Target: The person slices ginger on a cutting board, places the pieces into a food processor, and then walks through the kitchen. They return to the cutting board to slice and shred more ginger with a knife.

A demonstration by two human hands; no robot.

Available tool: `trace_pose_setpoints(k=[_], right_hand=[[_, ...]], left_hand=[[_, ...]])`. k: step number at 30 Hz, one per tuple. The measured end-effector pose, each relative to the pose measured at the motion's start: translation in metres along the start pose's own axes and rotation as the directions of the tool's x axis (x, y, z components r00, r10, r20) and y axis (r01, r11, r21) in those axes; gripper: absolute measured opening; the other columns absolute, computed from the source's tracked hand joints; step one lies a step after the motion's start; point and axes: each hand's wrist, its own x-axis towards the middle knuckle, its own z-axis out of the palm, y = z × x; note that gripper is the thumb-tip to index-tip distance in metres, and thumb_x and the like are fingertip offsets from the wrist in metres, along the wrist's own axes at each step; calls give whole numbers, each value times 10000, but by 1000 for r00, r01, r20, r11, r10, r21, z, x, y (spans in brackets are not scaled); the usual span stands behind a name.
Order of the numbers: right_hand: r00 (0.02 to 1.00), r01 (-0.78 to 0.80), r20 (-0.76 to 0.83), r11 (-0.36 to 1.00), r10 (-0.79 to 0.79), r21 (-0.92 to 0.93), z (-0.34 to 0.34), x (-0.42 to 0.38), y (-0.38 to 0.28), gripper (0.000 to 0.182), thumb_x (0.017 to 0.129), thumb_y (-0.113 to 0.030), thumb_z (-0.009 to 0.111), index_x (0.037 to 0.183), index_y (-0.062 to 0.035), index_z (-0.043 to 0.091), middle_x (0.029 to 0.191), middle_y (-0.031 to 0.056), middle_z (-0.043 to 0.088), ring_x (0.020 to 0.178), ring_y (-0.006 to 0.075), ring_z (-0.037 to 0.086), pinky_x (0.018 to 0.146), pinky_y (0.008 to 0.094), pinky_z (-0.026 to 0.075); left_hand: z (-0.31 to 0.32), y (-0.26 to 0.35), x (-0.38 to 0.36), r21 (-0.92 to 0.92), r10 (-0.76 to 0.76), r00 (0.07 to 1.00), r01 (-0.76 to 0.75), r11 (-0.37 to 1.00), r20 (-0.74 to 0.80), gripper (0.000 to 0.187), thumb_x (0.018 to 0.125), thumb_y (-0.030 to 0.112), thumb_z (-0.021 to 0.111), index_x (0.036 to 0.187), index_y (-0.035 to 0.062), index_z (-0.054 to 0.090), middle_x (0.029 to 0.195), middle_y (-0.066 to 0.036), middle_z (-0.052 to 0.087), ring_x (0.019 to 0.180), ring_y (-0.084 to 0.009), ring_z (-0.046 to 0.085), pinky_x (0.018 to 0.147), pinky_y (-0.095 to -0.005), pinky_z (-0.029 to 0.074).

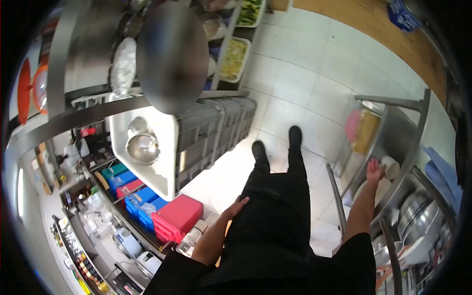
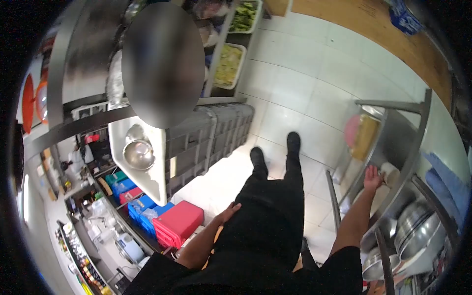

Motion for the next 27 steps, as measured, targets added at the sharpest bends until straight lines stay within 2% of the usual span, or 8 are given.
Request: trace_pose_setpoints(k=[4,6,11,15,17,20,25,27], right_hand=[[980,145,-125,987,-153,-71,12,-42,15,630,1008,-534,500,1342,0,514,1333,157,615,1072,266,666,946,393,550],[961,215,-121,946,-249,-242,22,-75,36,472,1025,-457,501,1259,-51,562,1112,121,656,871,221,671,759,344,587],[959,239,268,779,-95,-580,15,-103,136,384,990,-259,574,1334,-145,449,849,47,518,562,164,479,427,318,413],[755,492,466,69,461,-868,59,-166,183,487,957,-203,593,1410,-129,430,888,75,611,580,203,588,469,338,480],[702,538,409,-58,583,-841,96,-203,194,428,958,-234,574,1362,-120,493,935,99,646,629,230,636,484,332,499],[679,608,502,-28,535,-793,141,-240,205,397,964,-250,556,1339,-124,523,975,107,659,653,235,647,500,337,511],[641,701,652,38,405,-712,175,-282,194,362,981,-249,561,1326,-139,551,957,83,643,687,192,638,497,307,477],[629,707,710,149,316,-692,166,-297,188,344,994,-282,557,1311,-149,563,951,69,637,682,180,621,498,292,467]], left_hand=[[2,3,0,19,4,1000,-5,1000,30,1114,878,653,636,1586,1,76,1544,-233,360,1361,-308,451,1092,-410,430],[6,3,-11,-77,21,999,-19,997,26,1112,892,637,630,1588,1,41,1558,-225,336,1349,-316,459,1105,-398,407],[-2,-22,13,-74,159,987,-159,985,-3,1089,880,672,611,1589,11,114,1555,-232,349,1367,-333,449,1131,-412,388],[-7,4,-5,492,393,918,-369,789,58,940,908,734,473,1585,117,261,1611,-243,257,1527,-382,145,1233,-489,183],[5,32,-27,549,493,868,-445,708,67,883,923,739,428,1568,145,317,1624,-199,256,1521,-418,132,1227,-520,168],[19,69,-80,345,725,600,-796,497,338,810,993,641,418,1573,92,284,1636,-180,240,1518,-340,208,1235,-437,177],[-7,34,-7,268,581,506,-852,449,638,790,991,650,427,1551,98,356,1610,-154,324,1493,-311,278,1218,-417,216],[-42,-4,26,159,305,719,-500,852,625,809,963,688,451,1529,113,408,1593,-137,365,1478,-293,307,1197,-444,253]])
